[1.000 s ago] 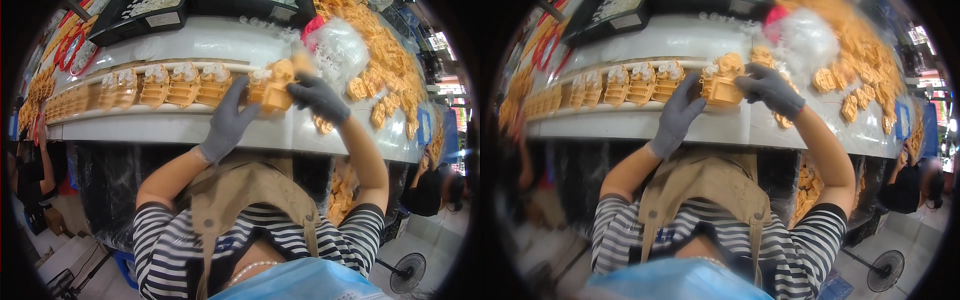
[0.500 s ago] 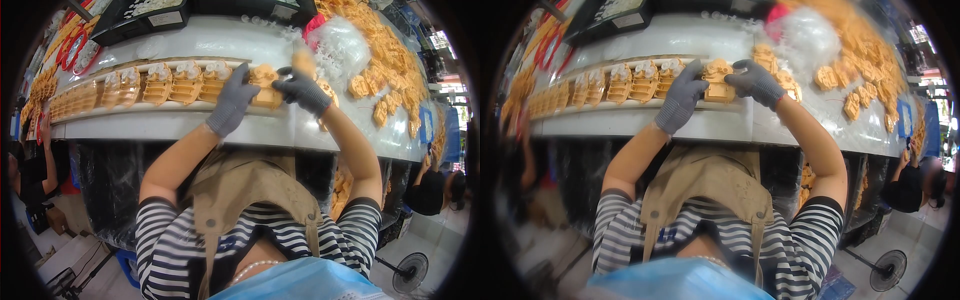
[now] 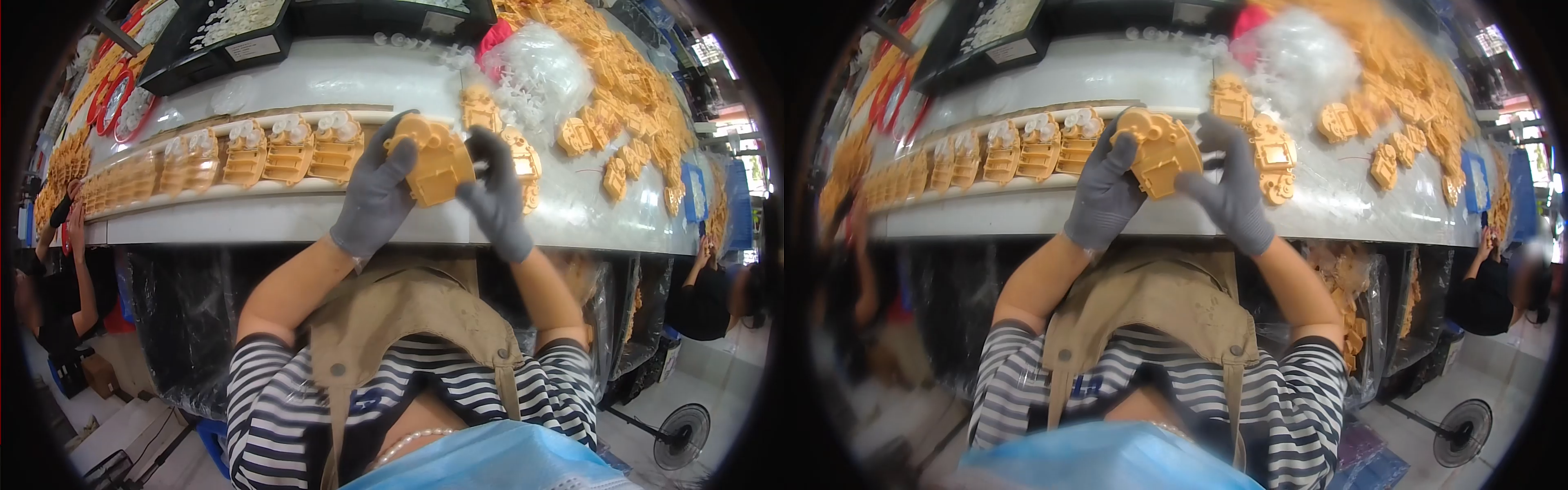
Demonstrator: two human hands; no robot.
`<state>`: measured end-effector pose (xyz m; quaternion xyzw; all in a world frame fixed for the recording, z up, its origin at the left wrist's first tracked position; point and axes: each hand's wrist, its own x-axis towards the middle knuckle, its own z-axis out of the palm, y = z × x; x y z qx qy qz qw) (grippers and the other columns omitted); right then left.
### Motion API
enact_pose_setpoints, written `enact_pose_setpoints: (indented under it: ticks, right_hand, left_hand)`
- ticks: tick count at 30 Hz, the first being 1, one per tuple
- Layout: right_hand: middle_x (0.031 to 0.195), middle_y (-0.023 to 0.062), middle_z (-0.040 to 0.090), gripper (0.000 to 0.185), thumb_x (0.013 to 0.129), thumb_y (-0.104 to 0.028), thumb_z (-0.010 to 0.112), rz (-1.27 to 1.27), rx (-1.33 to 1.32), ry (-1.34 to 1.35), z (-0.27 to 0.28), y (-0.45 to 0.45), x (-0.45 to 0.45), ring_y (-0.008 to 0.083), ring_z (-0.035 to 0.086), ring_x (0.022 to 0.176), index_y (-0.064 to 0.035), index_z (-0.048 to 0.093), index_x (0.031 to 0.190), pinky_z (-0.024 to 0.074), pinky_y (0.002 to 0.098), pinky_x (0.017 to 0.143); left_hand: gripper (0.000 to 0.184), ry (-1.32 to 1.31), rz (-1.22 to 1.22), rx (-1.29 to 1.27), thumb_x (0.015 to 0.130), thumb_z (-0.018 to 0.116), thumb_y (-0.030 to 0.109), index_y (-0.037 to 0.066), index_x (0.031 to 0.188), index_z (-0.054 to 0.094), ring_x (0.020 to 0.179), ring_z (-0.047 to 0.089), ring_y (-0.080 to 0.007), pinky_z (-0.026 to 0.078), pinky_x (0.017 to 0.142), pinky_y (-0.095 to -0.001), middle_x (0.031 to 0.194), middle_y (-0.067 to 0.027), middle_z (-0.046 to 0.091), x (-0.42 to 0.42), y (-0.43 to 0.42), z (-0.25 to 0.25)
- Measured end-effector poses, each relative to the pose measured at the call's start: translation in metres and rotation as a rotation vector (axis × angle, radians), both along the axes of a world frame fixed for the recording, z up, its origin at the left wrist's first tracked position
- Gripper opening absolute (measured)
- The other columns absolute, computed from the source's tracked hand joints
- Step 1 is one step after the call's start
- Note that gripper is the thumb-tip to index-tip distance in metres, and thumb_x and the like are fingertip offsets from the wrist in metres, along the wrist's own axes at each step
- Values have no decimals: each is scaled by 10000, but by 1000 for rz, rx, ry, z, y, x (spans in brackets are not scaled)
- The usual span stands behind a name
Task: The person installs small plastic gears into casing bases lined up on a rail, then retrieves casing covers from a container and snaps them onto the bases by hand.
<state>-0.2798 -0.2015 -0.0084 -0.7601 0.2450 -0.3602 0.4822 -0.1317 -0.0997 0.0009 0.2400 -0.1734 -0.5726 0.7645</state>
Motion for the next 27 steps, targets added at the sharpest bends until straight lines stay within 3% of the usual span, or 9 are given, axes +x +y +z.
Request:
enact_pose_setpoints:
  ticks: [1, 4, 10, 13, 19, 21, 23, 25, 27]
  right_hand:
    - [1193, 100, 517, 797, 722, -317, 797, 90, 150, -64, -2, 9, -1, 176, 526, 1059, -22, 391, 1341, 465, 311, 886]
    - [1193, 120, 536, 655, 729, -155, 704, -21, 243, -242, -7, 39, 5, 167, 536, 1080, 4, 412, 1294, 460, 325, 922]
    - [1034, 110, 593, 454, 744, -104, 670, -32, 203, -267, 19, 52, 0, 176, 584, 918, 4, 522, 1159, 488, 307, 825]
    - [944, 101, 583, 333, 770, -92, 660, -70, -56, -186, 19, 48, -2, 182, 572, 825, -3, 571, 1078, 480, 300, 745]
    - [928, 102, 580, 233, 815, -87, 619, -105, -69, -228, 14, 54, -7, 174, 564, 809, -3, 581, 1029, 473, 295, 720]
    - [965, 104, 588, 238, 852, -120, 593, -133, 97, -390, 6, 52, -3, 164, 567, 851, -1, 565, 1055, 479, 294, 756]
    - [1067, 103, 581, 293, 916, -206, 533, -113, 389, -483, 10, 49, -4, 155, 553, 964, 5, 522, 1118, 470, 298, 855]
    - [1097, 101, 569, 336, 926, -245, 520, -69, 371, -489, 0, 44, -5, 161, 542, 998, 10, 505, 1145, 453, 303, 892]
    - [1162, 104, 537, 386, 903, -264, 561, -23, 354, -458, -9, 39, -7, 164, 512, 1053, 4, 498, 1174, 430, 311, 928]
  left_hand:
    - [523, 4, 12, -27, 921, 637, 271, 65, 1338, 398, 1124, 538, -203, 465, 977, -370, 1224, -81, 508, -3, 1, 0]
    - [528, 15, -17, -35, 903, 660, 250, 84, 1333, 403, 1127, 532, -202, 453, 977, -365, 1229, -76, 510, -14, 10, 0]
    - [494, -112, -62, -63, 873, 689, 200, 71, 1284, 446, 1110, 541, -196, 448, 969, -347, 1182, -92, 550, -13, 25, 12]
    - [460, -128, -29, -93, 867, 695, 191, 53, 1250, 481, 1101, 548, -198, 450, 965, -347, 1161, -100, 568, -19, 28, 10]
    - [473, -142, -40, -89, 845, 719, 174, 43, 1241, 496, 1104, 545, -200, 437, 979, -346, 1150, -106, 578, -22, 27, 6]
    - [527, -142, -75, -107, 843, 722, 165, 41, 1291, 474, 1112, 534, -196, 427, 989, -341, 1173, -102, 566, -24, 23, 7]
    - [594, -323, 17, -108, 847, 717, 155, 41, 1354, 428, 1125, 520, -187, 417, 995, -325, 1206, -96, 546, -33, 21, 12]
    - [695, -544, 76, -85, 856, 700, 127, 36, 1442, 336, 1147, 492, -168, 397, 1008, -303, 1265, -89, 505, -34, 18, 9]
    - [675, -534, 62, -53, 856, 685, 90, 28, 1435, 344, 1145, 496, -165, 405, 1000, -299, 1261, -90, 512, -30, 18, 11]
